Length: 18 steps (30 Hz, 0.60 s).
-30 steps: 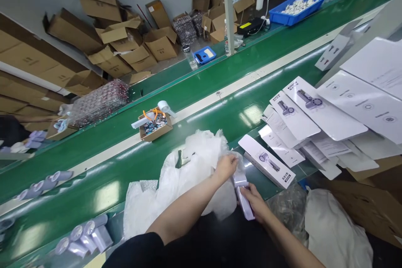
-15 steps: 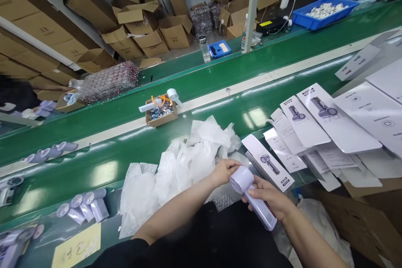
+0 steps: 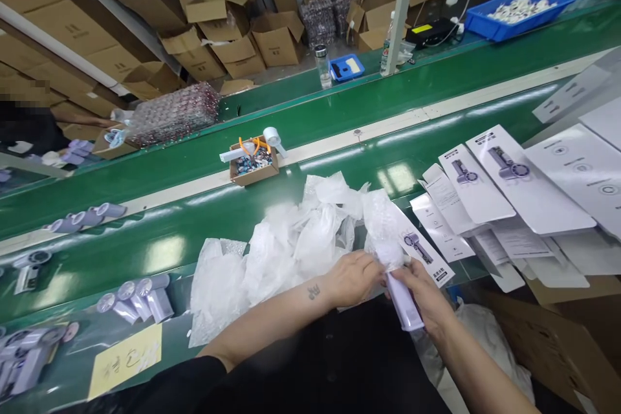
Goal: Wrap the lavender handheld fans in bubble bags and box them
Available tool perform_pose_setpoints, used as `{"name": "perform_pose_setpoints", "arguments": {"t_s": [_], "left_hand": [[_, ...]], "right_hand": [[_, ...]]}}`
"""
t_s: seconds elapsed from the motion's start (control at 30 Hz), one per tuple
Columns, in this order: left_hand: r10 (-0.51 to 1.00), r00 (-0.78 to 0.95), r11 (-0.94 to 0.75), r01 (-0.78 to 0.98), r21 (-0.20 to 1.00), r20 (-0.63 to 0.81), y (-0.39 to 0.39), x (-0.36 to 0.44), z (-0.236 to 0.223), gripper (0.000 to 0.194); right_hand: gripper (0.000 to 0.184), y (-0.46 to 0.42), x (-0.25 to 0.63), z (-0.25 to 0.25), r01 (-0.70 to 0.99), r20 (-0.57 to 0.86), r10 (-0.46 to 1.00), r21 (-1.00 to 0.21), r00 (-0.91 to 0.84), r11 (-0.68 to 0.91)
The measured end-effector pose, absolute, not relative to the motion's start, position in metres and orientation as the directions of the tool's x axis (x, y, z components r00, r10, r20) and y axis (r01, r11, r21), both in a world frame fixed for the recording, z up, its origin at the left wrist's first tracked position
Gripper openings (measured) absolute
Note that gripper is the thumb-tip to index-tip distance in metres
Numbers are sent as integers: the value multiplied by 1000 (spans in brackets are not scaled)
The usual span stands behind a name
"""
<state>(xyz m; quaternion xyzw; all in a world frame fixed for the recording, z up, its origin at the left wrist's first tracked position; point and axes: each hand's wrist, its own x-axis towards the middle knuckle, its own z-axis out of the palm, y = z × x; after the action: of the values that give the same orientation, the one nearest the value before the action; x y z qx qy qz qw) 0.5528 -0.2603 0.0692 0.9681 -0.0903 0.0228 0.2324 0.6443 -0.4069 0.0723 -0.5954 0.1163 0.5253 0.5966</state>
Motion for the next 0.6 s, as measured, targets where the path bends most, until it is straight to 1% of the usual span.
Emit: {"name": "perform_pose_setpoints", "arguments": {"t_s": [0.1,0.17,0.23,0.27,0.33,0.4,0.47,0.5,0.57,0.6], "left_hand": [[-107,993,-841,-120,527,56,-260,549,70,28],[-24,1000,-755,-13,655,-8,-264,551,75,23],[87,982,-567,188,802,-168,-270,556,83,20],[142,953,-455,303,837,-267,-273,559,87,19],[230,873,-273,482,832,-430,-277,566,95,16],[285,820,-153,550,821,-496,-277,571,103,17],[289,829,-66,517,854,-479,-271,572,111,20],[287,849,-43,473,880,-443,-267,571,115,23],[304,896,-71,359,930,-323,-255,569,121,34],[297,920,-120,304,945,-258,-249,567,122,45]], "right_hand": [[24,-409,643,77,-828,-814,459,-503,357,-249],[18,-412,641,80,-854,-844,428,-455,323,-251],[18,-416,641,83,-855,-858,403,-443,317,-269],[19,-419,643,85,-841,-858,399,-454,324,-293],[23,-426,652,95,-777,-851,414,-489,324,-396],[25,-433,667,109,-661,-841,456,-521,291,-540],[28,-437,684,126,-510,-817,497,-572,291,-642],[30,-437,690,134,-444,-795,525,-606,305,-660],[34,-430,698,147,-329,-724,589,-689,359,-646],[35,-425,699,150,-283,-682,623,-728,383,-624]]}}
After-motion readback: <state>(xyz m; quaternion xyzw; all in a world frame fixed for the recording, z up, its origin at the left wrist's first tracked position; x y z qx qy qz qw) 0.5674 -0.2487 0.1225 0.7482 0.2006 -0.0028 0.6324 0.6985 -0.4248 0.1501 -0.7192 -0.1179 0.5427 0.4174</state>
